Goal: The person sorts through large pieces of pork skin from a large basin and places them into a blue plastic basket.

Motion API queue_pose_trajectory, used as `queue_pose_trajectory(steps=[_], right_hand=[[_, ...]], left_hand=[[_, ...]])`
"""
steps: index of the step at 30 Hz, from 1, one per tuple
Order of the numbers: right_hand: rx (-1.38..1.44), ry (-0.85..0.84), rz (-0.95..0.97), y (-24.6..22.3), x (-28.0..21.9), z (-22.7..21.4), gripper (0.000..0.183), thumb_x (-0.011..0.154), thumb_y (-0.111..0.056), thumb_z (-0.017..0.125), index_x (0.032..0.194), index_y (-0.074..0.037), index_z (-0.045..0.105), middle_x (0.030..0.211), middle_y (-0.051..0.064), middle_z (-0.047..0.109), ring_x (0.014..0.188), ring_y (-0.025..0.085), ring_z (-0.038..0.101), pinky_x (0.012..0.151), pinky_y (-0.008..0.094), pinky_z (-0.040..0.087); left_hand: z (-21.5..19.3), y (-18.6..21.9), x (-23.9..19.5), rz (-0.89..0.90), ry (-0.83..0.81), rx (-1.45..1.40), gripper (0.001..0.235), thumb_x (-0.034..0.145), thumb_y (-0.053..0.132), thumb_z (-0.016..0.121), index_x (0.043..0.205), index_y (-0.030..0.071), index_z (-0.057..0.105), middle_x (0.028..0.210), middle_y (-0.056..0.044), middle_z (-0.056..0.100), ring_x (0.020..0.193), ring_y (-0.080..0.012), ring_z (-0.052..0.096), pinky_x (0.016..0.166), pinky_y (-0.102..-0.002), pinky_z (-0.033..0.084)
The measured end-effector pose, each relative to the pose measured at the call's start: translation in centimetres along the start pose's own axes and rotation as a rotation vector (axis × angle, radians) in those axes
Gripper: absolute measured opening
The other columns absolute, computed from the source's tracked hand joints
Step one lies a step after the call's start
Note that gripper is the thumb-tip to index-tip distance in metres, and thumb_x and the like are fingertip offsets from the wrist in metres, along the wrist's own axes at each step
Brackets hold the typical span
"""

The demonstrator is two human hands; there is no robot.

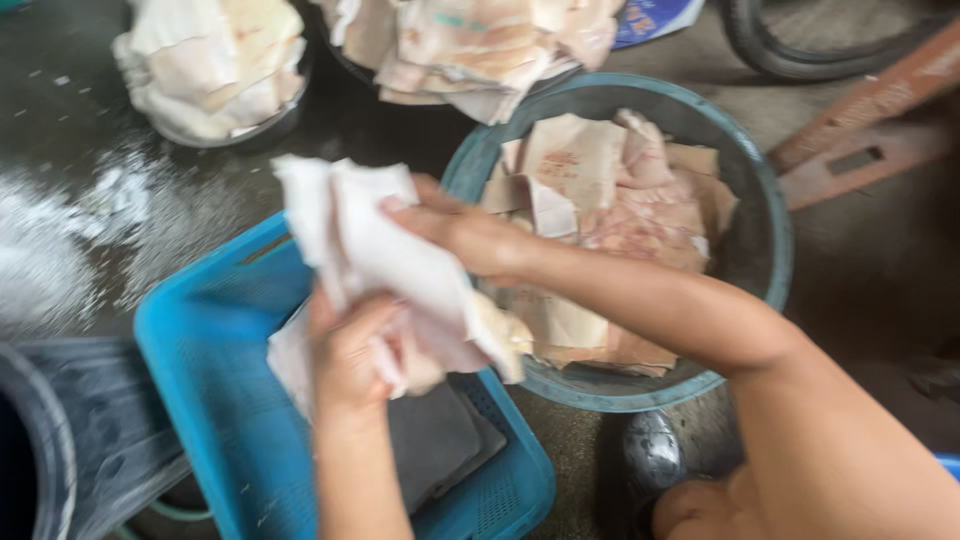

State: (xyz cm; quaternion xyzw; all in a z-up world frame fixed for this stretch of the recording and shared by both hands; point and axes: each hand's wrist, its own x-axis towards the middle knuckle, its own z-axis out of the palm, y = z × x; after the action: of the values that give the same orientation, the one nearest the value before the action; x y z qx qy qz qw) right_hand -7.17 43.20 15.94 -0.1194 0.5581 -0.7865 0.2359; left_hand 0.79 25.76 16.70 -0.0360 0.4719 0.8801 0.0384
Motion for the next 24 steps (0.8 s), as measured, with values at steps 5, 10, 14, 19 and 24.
queue_pose_trajectory(steps=[5,10,14,19,24], right_hand=[[-0.051,-0.083,-0.035,3.4,3.6,5.8,0.063,0.108,-0.046,0.05,0.149,0.002,0.046,0.138,0.017,0.055,0.124,0.023,0.055,0.106,0.035,0.047],[-0.383,-0.032,0.082,7.3,6.3,9.3,0.085,0.1,-0.06,0.045,0.161,-0.002,0.03,0.156,0.026,0.043,0.143,0.039,0.042,0.115,0.04,0.037],[-0.551,-0.091,0.171,11.3,7.7,8.0,0.091,0.097,-0.063,0.049,0.162,-0.004,0.025,0.159,0.027,0.035,0.146,0.042,0.035,0.116,0.045,0.031],[-0.273,-0.232,0.141,11.0,7.4,-4.3,0.037,0.095,-0.012,0.06,0.131,-0.006,0.064,0.124,0.016,0.073,0.096,0.025,0.076,0.076,0.037,0.068],[-1.391,0.448,-0.124,12.9,6.1,-18.9,0.042,0.085,-0.025,0.068,0.121,-0.002,0.068,0.103,0.021,0.073,0.097,0.04,0.07,0.083,0.049,0.056]], left_hand=[[-3.3,4.4,-0.8,0.052,-0.046,0.038,0.078,0.083,-0.006,0.057,0.159,-0.006,0.038,0.147,-0.02,0.056,0.134,-0.0301,0.058,0.112,-0.041,0.047],[-12.1,4.7,-0.5,-0.08,0.091,0.315,0.077,0.087,-0.004,0.055,0.162,0.0,0.036,0.145,-0.018,0.057,0.129,-0.0281,0.062,0.103,-0.042,0.052],[-19.6,-0.2,-0.2,-0.085,0.665,0.899,0.063,0.094,-0.006,0.064,0.152,-0.006,0.039,0.129,-0.024,0.062,0.107,-0.0373,0.068,0.084,-0.047,0.057],[-17.8,-2.1,-0.2,0.003,0.553,0.56,0.053,0.095,0.001,0.065,0.146,-0.006,0.05,0.122,-0.024,0.066,0.102,-0.0367,0.073,0.086,-0.044,0.063],[-6.7,-5.2,2.1,-0.154,0.33,0.182,0.047,0.093,0.01,0.064,0.137,-0.003,0.054,0.115,-0.022,0.066,0.098,-0.0376,0.073,0.086,-0.046,0.062]])
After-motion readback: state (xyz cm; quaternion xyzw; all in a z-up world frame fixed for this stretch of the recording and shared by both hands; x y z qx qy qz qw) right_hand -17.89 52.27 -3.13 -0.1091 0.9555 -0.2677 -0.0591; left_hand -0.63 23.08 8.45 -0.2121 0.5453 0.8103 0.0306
